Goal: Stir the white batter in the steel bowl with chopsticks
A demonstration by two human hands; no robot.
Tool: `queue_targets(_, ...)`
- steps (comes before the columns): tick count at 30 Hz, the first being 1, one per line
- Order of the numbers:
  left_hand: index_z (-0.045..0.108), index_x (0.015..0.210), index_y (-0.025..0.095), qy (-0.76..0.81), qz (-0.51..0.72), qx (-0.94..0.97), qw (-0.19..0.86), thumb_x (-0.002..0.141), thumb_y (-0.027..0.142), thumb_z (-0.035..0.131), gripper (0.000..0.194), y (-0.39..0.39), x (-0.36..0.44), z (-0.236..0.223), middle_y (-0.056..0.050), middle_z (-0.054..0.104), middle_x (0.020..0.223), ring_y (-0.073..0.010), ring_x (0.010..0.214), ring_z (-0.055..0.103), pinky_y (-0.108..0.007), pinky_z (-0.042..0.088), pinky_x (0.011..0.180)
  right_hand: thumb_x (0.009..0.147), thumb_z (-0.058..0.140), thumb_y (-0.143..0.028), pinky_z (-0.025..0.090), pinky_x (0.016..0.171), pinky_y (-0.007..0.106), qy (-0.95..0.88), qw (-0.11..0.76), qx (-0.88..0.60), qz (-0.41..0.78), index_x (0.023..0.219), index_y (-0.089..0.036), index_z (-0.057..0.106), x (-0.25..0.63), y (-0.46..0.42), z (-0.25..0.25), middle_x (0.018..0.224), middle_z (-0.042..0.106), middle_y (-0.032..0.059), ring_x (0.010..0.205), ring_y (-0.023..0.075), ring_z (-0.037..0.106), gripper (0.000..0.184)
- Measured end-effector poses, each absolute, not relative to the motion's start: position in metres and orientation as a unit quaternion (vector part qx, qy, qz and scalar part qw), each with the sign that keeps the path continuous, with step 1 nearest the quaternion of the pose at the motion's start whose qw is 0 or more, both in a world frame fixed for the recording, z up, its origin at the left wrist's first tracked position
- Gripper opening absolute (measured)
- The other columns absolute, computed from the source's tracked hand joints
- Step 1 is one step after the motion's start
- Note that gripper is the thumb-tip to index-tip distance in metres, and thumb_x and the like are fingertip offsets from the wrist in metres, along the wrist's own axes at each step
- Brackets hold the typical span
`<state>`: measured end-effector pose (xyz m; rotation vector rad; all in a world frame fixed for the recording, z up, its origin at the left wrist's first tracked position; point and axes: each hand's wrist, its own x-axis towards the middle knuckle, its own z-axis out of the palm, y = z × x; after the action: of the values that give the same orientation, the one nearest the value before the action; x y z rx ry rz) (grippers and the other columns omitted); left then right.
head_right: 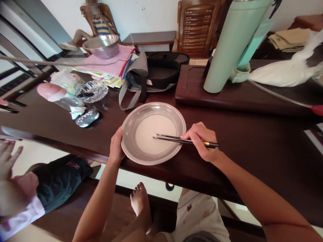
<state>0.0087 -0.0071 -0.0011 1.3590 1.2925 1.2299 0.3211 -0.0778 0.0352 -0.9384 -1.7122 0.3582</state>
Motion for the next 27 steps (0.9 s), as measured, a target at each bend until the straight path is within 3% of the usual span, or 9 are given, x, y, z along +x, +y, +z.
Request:
queue_targets(5, 0.071, 0.122, 0.020, 0.536, 0.489, 0.543, 0.422, 0.095, 0.050, 0.049, 0.046, -0.0076, 0.0086, -0.0006, -0.006, 0.069, 0.130, -0.0286, 0.127, 0.058, -0.040, 0.040, 0.112, 0.094, 0.054, -0.017, 0.044, 0.071, 0.039, -0.756, 0.481, -0.420, 0.143, 0.091, -0.024, 0.071, 0.3188, -0.0766, 0.0376, 0.085, 0.078, 0.0013, 0.071, 0.0177, 0.066, 0.019)
queue_targets(11, 0.070, 0.125, 0.020, 0.529, 0.488, 0.548, 0.427, 0.095, 0.051, 0.047, 0.048, -0.0065, 0.0071, -0.0046, -0.007, 0.069, 0.131, -0.0281, 0.128, 0.058, -0.041, 0.040, 0.113, 0.096, 0.046, -0.015, 0.045, 0.069, 0.040, -0.721, 0.549, -0.397, 0.148, 0.086, -0.024, 0.071, 0.3210, -0.0774, 0.0359, 0.078, 0.076, 0.0016, 0.065, 0.0176, 0.065, 0.028)
queue_targets(17, 0.071, 0.123, 0.021, 0.532, 0.491, 0.549, 0.417, 0.096, 0.048, 0.048, 0.045, -0.0072, 0.0083, -0.0017, -0.005, 0.070, 0.130, -0.0273, 0.127, 0.058, -0.039, 0.041, 0.111, 0.094, 0.054, -0.016, 0.042, 0.070, 0.039, -0.761, 0.480, -0.418, 0.125, 0.094, -0.024, 0.072, 0.3205, -0.0764, 0.0401, 0.083, 0.077, 0.0014, 0.070, 0.0175, 0.064, 0.020)
queue_targets(22, 0.071, 0.124, 0.021, 0.532, 0.489, 0.547, 0.422, 0.096, 0.050, 0.048, 0.047, -0.0072, 0.0083, -0.0022, -0.005, 0.069, 0.131, -0.0279, 0.127, 0.058, -0.039, 0.041, 0.112, 0.097, 0.046, -0.016, 0.043, 0.070, 0.040, -0.721, 0.544, -0.406, 0.137, 0.090, -0.025, 0.073, 0.3230, -0.0765, 0.0382, 0.078, 0.075, 0.0017, 0.065, 0.0170, 0.062, 0.030)
queue_targets(27, 0.070, 0.125, 0.020, 0.530, 0.491, 0.545, 0.426, 0.095, 0.048, 0.049, 0.046, -0.0065, 0.0083, -0.0032, -0.006, 0.068, 0.133, -0.0281, 0.129, 0.057, -0.040, 0.039, 0.114, 0.094, 0.055, -0.016, 0.043, 0.072, 0.038, -0.765, 0.472, -0.414, 0.143, 0.095, -0.024, 0.072, 0.3196, -0.0759, 0.0363, 0.086, 0.078, 0.0009, 0.073, 0.0176, 0.066, 0.019)
